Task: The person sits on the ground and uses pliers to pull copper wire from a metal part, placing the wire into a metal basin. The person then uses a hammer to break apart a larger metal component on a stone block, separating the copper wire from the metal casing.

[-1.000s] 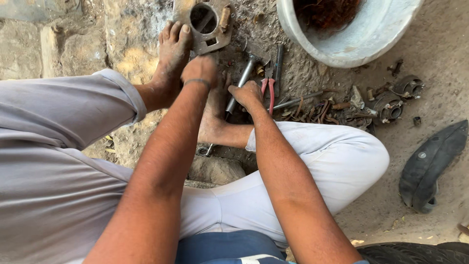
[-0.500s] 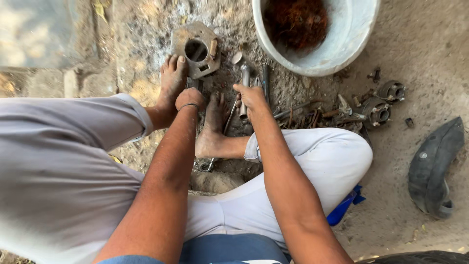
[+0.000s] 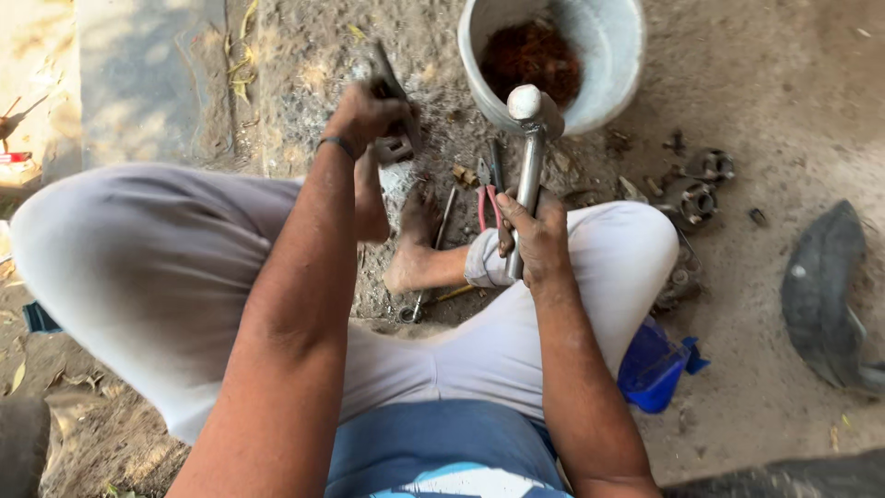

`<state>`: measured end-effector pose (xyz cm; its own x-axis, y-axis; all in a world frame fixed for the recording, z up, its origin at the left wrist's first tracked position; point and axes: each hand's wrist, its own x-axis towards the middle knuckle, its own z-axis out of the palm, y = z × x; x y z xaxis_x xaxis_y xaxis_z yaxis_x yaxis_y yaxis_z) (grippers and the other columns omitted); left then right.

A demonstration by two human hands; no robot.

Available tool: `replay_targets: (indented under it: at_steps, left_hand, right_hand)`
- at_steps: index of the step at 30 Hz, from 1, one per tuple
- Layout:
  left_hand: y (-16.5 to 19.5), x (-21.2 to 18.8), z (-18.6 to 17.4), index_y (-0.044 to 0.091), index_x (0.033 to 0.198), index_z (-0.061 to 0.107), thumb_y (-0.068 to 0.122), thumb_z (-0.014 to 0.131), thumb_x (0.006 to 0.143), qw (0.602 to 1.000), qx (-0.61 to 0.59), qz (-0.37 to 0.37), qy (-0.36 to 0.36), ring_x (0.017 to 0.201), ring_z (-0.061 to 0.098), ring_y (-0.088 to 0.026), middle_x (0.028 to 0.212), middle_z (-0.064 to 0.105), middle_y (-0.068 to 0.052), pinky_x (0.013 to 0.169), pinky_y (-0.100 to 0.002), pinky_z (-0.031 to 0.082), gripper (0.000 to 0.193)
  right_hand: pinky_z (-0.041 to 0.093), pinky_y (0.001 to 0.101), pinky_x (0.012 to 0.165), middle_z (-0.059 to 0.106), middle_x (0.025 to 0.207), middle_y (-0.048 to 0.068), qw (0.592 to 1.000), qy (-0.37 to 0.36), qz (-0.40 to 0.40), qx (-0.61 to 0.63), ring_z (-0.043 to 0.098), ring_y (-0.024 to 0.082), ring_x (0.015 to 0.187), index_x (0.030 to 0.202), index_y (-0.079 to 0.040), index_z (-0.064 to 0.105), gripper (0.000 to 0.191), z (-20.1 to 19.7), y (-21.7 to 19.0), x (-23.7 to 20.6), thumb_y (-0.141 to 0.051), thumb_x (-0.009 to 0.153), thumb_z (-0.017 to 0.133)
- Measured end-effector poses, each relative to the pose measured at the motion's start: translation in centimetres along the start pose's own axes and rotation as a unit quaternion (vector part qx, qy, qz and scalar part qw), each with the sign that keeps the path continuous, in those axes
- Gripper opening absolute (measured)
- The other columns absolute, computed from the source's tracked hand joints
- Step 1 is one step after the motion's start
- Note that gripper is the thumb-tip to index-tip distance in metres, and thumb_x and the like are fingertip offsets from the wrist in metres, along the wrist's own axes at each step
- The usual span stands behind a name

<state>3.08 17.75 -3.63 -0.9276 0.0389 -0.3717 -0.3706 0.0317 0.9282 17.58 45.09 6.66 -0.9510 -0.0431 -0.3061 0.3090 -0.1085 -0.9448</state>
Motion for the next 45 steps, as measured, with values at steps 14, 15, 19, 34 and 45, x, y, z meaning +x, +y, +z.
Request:
replay_targets:
  at_steps: [14,15,19,34,45]
  left_hand:
    - [-5.8,-0.7,3.3,0.007,0.096,0.075,0.012,0.083,0.085,0.92,0.074,0.253,0.289,0.083,0.076,-0.022,0.091,0.078,-0.009,0.074,-0.035,0.061,0.015]
    - [-6.3,-0.5,3.1,0.008,0.097,0.076,0.011,0.08,0.088,0.923,0.059,0.267,0.271,0.084,0.078,-0.022,0.091,0.08,-0.008,0.076,-0.034,0.062,0.011]
    - [-7.1,1.0,2.1,0.004,0.095,0.071,0.008,0.082,0.087,0.942,0.075,0.205,0.255,0.079,0.075,-0.021,0.087,0.078,-0.008,0.072,-0.034,0.06,0.014]
    - [-11.4,7.4,2.4,0.008,0.099,0.076,0.013,0.079,0.092,0.955,0.122,0.169,0.212,0.084,0.08,-0.017,0.091,0.082,-0.01,0.077,-0.034,0.063,0.009]
    - [-9.5,6.5,3.0,0.017,0.102,0.071,0.026,0.084,0.092,0.922,0.301,0.161,0.182,0.096,0.073,-0.03,0.102,0.078,-0.005,0.081,-0.047,0.056,0.019]
  right_hand:
    - [0.042,0.025,0.038,0.052,0.069,0.001,0.999,0.043,-0.003,0.028,0.05,0.008,0.046,0.096,-0.002,0.055,0.028,1.2,-1.8,-6.3,-0.025,0.099,0.071]
    - [0.043,0.0247,0.038,0.052,0.07,0.001,0.999,0.031,-0.003,0.026,0.05,0.008,0.047,0.097,-0.002,0.055,0.027,1.6,-1.8,-6.2,-0.025,0.1,0.071]
    - [0.041,0.0223,0.042,0.053,0.071,0.0,1.0,0.0,0.005,-0.007,0.05,0.007,0.049,0.1,-0.003,0.058,0.025,3.0,-1.9,-4.5,-0.024,0.098,0.071]
    - [0.044,0.0231,0.042,0.055,0.065,0.001,0.997,0.001,0.06,-0.05,0.053,0.007,0.049,0.108,-0.001,0.056,0.031,1.6,0.6,0.6,-0.021,0.094,0.076]
    - [0.049,0.0225,0.045,0.059,0.07,-0.001,0.981,0.04,-0.078,-0.174,0.057,0.006,0.051,0.11,-0.003,0.058,0.025,0.9,1.4,0.2,-0.026,0.104,0.066]
